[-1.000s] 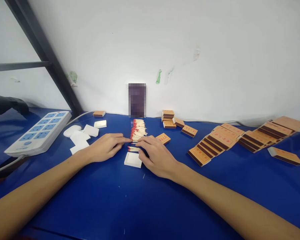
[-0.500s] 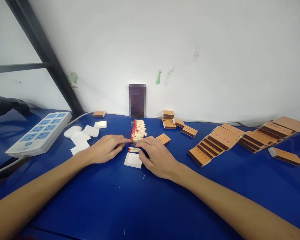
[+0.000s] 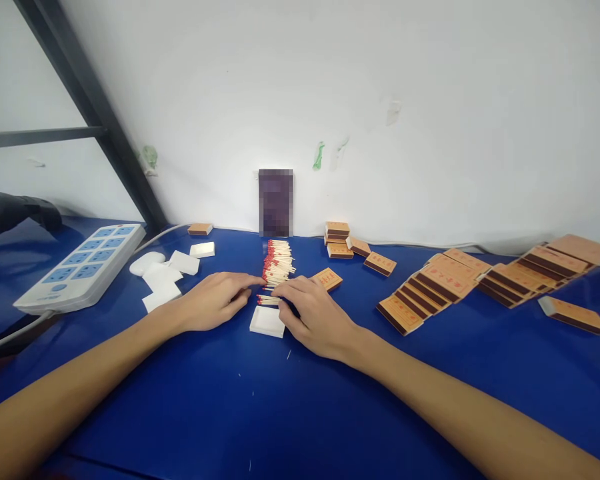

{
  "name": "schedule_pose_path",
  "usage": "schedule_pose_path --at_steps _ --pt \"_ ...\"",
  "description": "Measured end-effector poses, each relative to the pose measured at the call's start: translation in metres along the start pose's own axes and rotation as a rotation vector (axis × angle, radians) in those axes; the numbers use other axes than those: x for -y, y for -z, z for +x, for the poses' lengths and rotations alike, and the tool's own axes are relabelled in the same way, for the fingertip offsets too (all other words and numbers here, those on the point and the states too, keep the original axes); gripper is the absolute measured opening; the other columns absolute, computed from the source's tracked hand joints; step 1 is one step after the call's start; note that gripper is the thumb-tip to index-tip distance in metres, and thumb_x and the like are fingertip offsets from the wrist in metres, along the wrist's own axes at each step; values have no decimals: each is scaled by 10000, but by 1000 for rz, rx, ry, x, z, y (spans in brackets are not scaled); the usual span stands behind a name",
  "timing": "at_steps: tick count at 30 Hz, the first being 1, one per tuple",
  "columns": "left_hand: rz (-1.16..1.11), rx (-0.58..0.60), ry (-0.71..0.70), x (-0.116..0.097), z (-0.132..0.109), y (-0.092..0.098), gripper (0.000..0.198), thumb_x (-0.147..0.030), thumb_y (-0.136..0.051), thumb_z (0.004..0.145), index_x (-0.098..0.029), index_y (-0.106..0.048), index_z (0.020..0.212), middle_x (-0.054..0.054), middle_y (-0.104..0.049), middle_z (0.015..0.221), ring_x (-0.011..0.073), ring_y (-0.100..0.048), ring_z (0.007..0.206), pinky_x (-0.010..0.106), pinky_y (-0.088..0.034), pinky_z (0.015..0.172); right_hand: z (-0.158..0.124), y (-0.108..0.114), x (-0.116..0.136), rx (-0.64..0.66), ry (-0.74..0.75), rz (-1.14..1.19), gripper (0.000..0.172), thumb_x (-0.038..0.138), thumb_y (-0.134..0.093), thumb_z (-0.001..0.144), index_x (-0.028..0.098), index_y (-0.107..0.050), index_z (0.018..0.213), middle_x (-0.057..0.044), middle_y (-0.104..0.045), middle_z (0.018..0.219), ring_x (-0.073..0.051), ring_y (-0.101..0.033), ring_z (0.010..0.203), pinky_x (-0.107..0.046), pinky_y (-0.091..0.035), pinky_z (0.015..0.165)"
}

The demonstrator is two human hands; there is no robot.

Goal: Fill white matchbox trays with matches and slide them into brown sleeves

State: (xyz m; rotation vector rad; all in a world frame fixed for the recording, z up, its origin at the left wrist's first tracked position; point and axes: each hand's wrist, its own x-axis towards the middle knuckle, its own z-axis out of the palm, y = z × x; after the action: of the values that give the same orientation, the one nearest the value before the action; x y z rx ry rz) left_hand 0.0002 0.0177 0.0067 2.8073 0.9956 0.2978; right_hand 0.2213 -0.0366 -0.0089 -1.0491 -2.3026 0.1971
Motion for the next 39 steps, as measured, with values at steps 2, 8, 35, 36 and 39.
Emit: schedule_pose_path --at_steps 2,8,35,36,39 --pt "2 -2 -1 0 0 0 401 -200 -372 909 -232 -513 1283 42 -631 1195 212 -618 1015 352 -478 844 0 0 0 4 -3 11 238 175 -418 914 182 -599 1069 -79 -664 992 -207 -577 901 -393 -451 819" --pt "15 -6 -16 0 0 0 386 -213 -374 918 -221 -511 1279 44 -625 1204 208 -611 1025 342 -474 847 -1 -1 -1 -13 19 31 241 157 -425 907 171 -603 1069 -84 -655 1011 -201 -563 915 -385 -450 834" --pt "35 -21 -28 -3 1 -1 324 -262 -344 965 -211 -528 1226 59 -653 1101 201 -619 976 321 -467 808 -1 4 1 -68 -31 40 228 229 -435 919 182 -614 1053 -78 -682 959 -215 -586 899 -386 -476 784" --pt "32 -18 -29 -3 1 -1 327 -262 -343 964 -210 -531 1226 60 -651 1108 201 -620 975 320 -468 806 -1 4 1 -67 -38 35 232 227 -432 919 185 -619 1050 -80 -685 956 -221 -588 907 -393 -478 788" --pt "24 -13 -30 -3 1 0 330 -260 -342 961 -208 -536 1223 63 -648 1126 203 -621 974 325 -470 806 0 4 2 -60 -50 28 249 219 -426 916 181 -624 1062 -89 -688 961 -228 -591 916 -406 -483 797"
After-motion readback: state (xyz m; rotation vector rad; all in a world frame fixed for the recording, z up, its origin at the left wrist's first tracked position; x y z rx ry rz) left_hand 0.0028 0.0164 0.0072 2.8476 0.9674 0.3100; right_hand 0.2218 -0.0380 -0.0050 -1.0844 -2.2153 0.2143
